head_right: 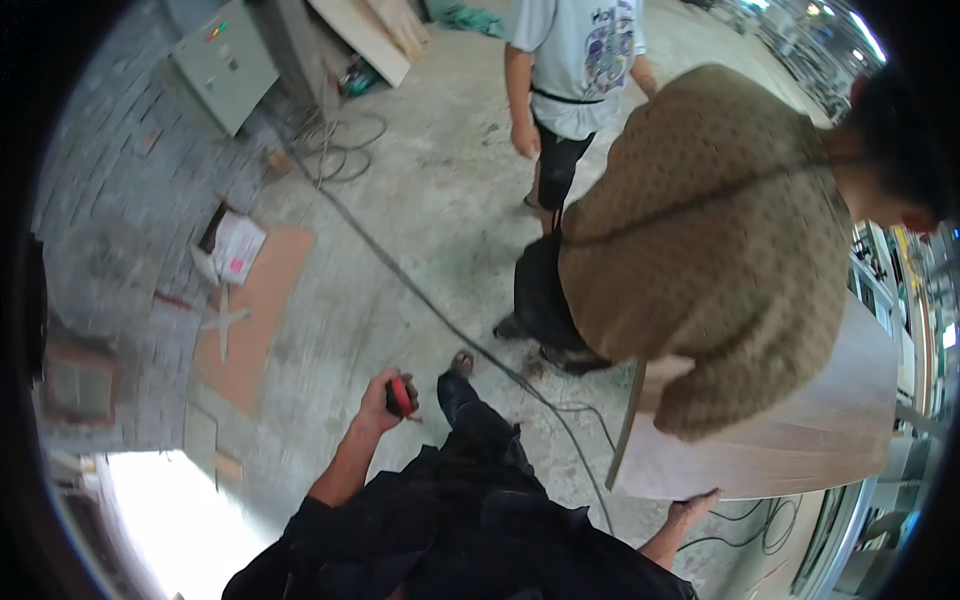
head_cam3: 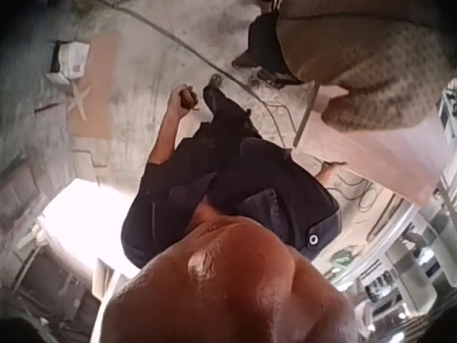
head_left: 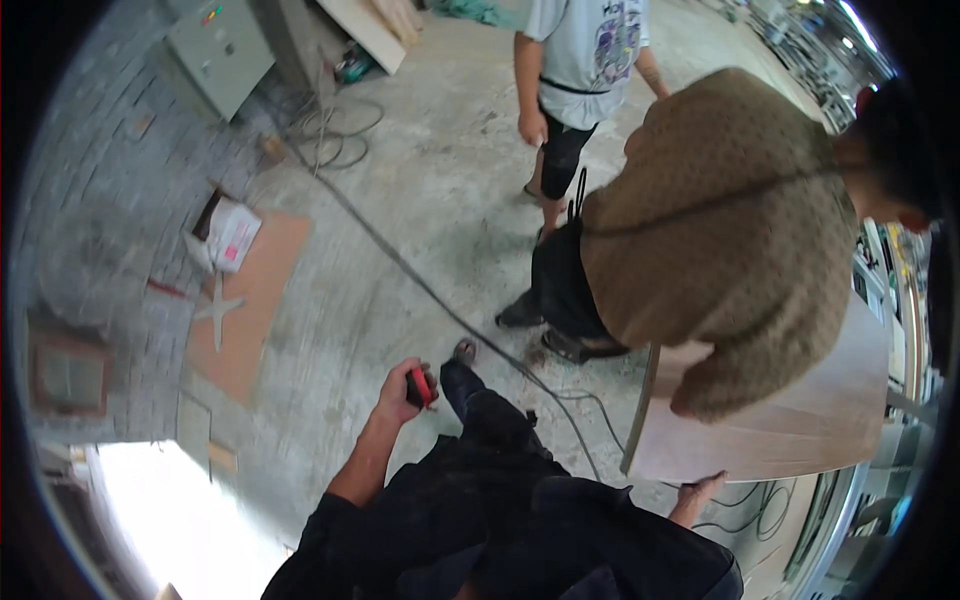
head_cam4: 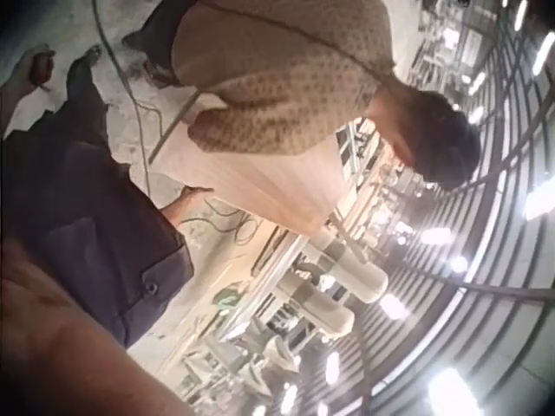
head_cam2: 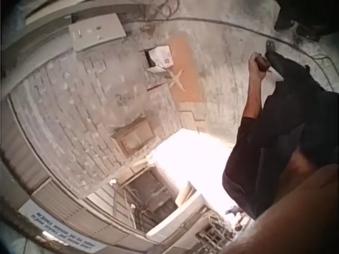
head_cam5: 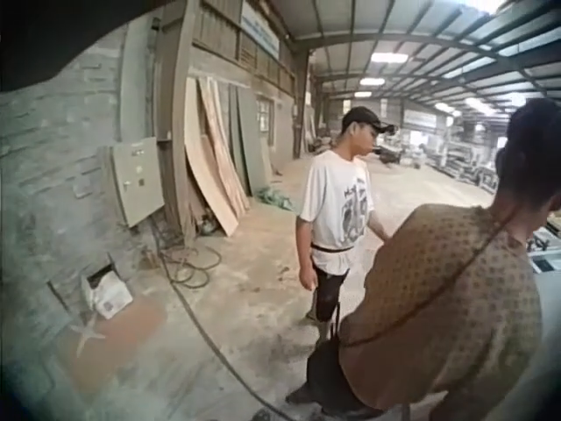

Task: Moving large wooden furniture panels and measuring them in a workshop environment.

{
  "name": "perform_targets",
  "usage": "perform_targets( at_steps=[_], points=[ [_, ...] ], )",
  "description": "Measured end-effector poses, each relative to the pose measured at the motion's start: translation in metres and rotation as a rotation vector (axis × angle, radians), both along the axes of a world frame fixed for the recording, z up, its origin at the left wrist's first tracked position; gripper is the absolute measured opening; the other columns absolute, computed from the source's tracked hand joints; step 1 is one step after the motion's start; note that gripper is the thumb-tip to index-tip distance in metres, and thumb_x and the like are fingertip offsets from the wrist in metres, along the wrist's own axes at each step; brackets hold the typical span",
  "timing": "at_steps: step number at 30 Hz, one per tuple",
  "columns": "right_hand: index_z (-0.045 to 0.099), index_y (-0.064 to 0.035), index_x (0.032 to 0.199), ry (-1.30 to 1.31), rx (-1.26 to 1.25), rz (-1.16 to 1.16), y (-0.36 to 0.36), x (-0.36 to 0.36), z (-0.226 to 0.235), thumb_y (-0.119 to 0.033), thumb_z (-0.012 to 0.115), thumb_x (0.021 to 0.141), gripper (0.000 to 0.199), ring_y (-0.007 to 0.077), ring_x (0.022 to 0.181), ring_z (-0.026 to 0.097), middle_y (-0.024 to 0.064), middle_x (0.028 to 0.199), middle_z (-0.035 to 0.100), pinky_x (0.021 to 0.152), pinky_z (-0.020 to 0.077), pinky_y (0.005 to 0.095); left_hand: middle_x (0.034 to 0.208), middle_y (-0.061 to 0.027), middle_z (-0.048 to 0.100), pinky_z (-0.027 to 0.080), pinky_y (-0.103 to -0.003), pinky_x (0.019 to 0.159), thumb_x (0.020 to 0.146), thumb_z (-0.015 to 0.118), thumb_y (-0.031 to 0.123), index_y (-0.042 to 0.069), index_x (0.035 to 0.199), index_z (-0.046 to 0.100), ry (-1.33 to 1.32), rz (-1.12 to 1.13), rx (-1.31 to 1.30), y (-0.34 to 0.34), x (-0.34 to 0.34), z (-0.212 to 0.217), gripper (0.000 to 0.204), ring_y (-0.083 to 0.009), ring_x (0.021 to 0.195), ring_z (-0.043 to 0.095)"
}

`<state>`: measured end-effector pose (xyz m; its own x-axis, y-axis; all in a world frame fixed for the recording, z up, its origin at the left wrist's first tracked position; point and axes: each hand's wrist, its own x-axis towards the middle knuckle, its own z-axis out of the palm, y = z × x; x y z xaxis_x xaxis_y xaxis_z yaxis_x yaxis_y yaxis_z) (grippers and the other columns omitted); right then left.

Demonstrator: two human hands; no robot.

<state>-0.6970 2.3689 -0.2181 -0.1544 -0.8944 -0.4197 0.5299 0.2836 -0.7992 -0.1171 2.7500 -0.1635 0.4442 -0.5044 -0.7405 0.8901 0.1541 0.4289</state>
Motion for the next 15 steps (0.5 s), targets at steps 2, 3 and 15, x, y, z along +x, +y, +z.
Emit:
perform_targets(
  at_steps=[2, 3, 15],
  points=[
    [0.038, -0.0037, 0.147, -0.036, 0.019, -0.051, 0.007, 0.029, 0.004, -0.051, 0.037, 0.102, 0.065, 0.0277, 0.135, 0.043, 0.0094, 0.151, 0.041, 0.112, 0.0340, 0.0423, 0.069, -0.0153, 0.059, 0.050, -0.042, 0.060, 0.084, 0.059, 0.027, 0.002, 0.093, 0.056, 0.044, 0.006, -0.006, -0.001, 0.040, -0.019, 0.027, -0.0298, 0.062, 0.059],
    [0.036, -0.0016, 0.148, -0.041, 0.032, -0.085, 0.016, 0.030, 0.011, -0.051, 0.036, 0.102, 0.067, 0.0270, 0.136, 0.041, 0.0100, 0.153, 0.040, 0.113, 0.0319, 0.0404, 0.069, -0.0161, 0.059, 0.050, -0.043, 0.061, 0.084, 0.058, 0.028, 0.002, 0.093, 0.056, 0.120, 0.030, -0.015, -0.007, 0.055, -0.020, 0.028, -0.0308, 0.063, 0.059],
    [0.049, -0.0103, 0.133, -0.102, 0.314, -0.301, 0.169, 0.193, -0.017, -0.057, 0.043, 0.097, 0.060, 0.0255, 0.107, 0.059, 0.0119, 0.133, 0.056, 0.088, 0.0473, 0.0488, 0.070, -0.0108, 0.059, 0.051, -0.038, 0.056, 0.089, 0.060, 0.031, 0.006, 0.080, 0.056, 0.136, -0.468, 0.040, -0.180, 0.285, -0.014, 0.027, -0.0252, 0.062, 0.058]
  ],
)
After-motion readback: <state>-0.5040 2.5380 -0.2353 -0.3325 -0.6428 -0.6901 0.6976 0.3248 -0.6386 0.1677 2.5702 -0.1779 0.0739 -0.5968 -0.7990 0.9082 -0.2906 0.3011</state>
